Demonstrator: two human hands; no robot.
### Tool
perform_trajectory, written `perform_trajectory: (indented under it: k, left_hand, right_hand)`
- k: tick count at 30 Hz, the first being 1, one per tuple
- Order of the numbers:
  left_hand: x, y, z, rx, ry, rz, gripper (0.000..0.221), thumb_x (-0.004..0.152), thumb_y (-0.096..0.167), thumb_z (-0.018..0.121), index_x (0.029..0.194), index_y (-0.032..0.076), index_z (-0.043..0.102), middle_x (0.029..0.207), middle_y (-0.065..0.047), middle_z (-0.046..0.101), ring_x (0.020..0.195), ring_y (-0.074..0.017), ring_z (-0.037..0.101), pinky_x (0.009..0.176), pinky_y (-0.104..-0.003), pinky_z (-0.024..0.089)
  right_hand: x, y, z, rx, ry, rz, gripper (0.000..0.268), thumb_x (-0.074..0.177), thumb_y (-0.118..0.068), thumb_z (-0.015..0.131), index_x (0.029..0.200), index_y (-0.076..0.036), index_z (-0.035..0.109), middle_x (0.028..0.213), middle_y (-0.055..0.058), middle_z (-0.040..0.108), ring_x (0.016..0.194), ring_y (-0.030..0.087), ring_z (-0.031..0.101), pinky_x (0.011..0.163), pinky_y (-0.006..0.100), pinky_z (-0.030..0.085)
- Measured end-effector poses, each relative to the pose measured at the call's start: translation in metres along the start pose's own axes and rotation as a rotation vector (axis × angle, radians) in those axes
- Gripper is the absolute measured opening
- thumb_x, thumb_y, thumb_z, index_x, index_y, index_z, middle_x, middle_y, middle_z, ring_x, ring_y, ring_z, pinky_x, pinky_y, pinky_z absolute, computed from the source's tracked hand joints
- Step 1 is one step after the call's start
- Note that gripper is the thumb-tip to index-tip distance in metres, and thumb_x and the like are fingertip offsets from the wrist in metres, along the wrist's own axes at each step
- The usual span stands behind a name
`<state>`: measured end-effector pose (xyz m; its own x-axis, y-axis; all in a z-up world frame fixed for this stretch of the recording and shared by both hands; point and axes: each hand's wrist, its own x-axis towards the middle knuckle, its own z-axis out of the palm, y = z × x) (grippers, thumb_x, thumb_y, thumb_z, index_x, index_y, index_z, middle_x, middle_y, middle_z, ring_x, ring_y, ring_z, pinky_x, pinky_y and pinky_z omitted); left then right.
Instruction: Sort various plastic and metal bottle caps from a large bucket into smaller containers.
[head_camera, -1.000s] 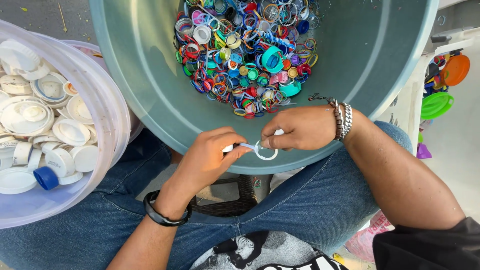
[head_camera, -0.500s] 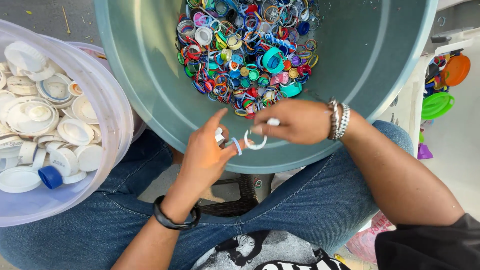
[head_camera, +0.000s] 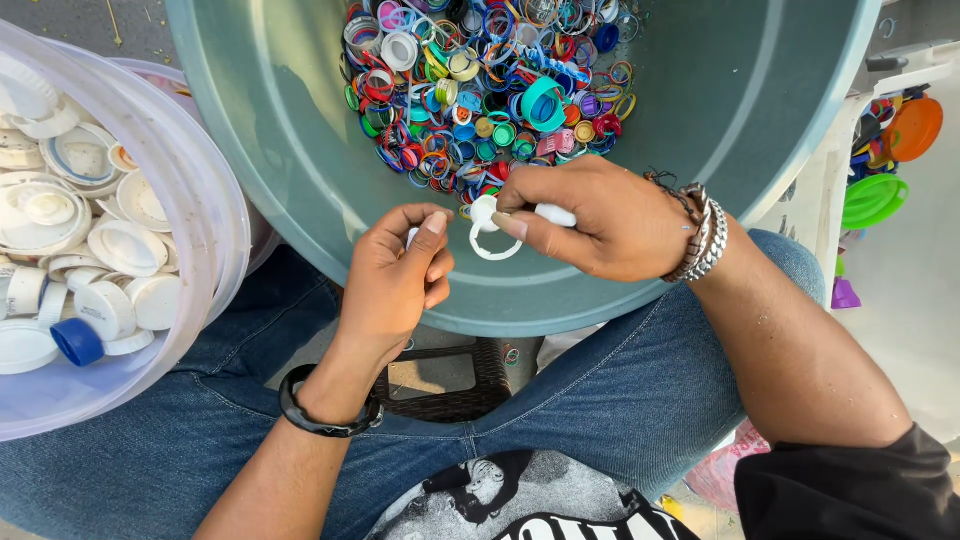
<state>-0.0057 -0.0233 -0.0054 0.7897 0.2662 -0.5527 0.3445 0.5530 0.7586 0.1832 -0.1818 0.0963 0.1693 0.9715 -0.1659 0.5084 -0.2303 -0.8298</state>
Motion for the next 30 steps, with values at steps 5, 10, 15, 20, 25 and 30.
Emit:
perform_trajectory:
  k: [5, 10, 15, 20, 25, 30]
  left_hand:
    - [-0.003, 0.013, 0.005, -0.229, -0.142, -0.057, 0.036, 0.11, 0.029, 0.047, 0.125, 0.001, 0.063, 0.091, -0.004, 0.062, 0.083, -0.0143, 0.064, 0.072, -0.037, 0.06]
    - [-0.004, -0.011, -0.004, -0.699, -0.398, -0.275, 0.059, 0.118, 0.045, 0.036, 0.133, -0.006, 0.062, 0.119, -0.018, 0.071, 0.102, -0.031, 0.068, 0.091, -0.047, 0.059]
    - [-0.009, 0.0, 0.007, -0.766, -0.248, -0.312, 0.048, 0.108, 0.039, 0.038, 0.126, 0.001, 0.059, 0.113, -0.014, 0.071, 0.101, -0.0295, 0.074, 0.087, -0.048, 0.062]
    - [0.002, 0.01, -0.017, -0.758, -0.253, -0.154, 0.047, 0.109, 0.037, 0.044, 0.122, -0.003, 0.066, 0.11, -0.015, 0.072, 0.098, -0.027, 0.074, 0.078, -0.038, 0.062]
    - [0.008, 0.013, -0.03, -0.788, -0.002, -0.022, 0.032, 0.111, 0.033, 0.058, 0.107, 0.003, 0.065, 0.096, -0.008, 0.065, 0.087, -0.0177, 0.066, 0.068, -0.027, 0.055]
    - [0.007, 0.025, -0.026, -0.796, -0.02, -0.045, 0.032, 0.106, 0.035, 0.058, 0.099, 0.004, 0.064, 0.089, -0.006, 0.062, 0.081, -0.0163, 0.061, 0.059, -0.024, 0.046]
  right_hand:
    - [0.004, 0.0, 0.014, 0.01, 0.02, -0.07, 0.016, 0.106, -0.02, 0.059, 0.11, -0.005, 0.062, 0.086, 0.01, 0.068, 0.075, 0.028, 0.067, 0.064, 0.041, 0.051]
    - [0.018, -0.019, 0.047, -0.327, -0.009, -0.257, 0.035, 0.09, -0.023, 0.072, 0.12, -0.006, 0.064, 0.101, 0.011, 0.064, 0.091, 0.032, 0.068, 0.07, 0.044, 0.055]
    - [0.022, -0.023, 0.027, -0.24, 0.081, -0.372, 0.038, 0.09, -0.026, 0.072, 0.12, -0.004, 0.063, 0.114, 0.014, 0.066, 0.102, 0.034, 0.068, 0.085, 0.043, 0.057]
    - [0.047, 0.052, 0.021, -0.142, 0.175, 0.004, 0.025, 0.102, -0.019, 0.067, 0.123, -0.007, 0.066, 0.12, 0.011, 0.072, 0.106, 0.029, 0.072, 0.089, 0.04, 0.06]
    - [0.078, 0.152, 0.111, -0.619, -0.22, 0.098, 0.041, 0.082, -0.016, 0.07, 0.123, -0.011, 0.067, 0.113, 0.013, 0.066, 0.102, 0.034, 0.067, 0.08, 0.047, 0.058]
    - [0.11, 0.203, 0.158, -0.759, -0.19, 0.094, 0.031, 0.089, -0.015, 0.067, 0.119, -0.01, 0.066, 0.121, 0.013, 0.064, 0.11, 0.034, 0.065, 0.08, 0.045, 0.06]
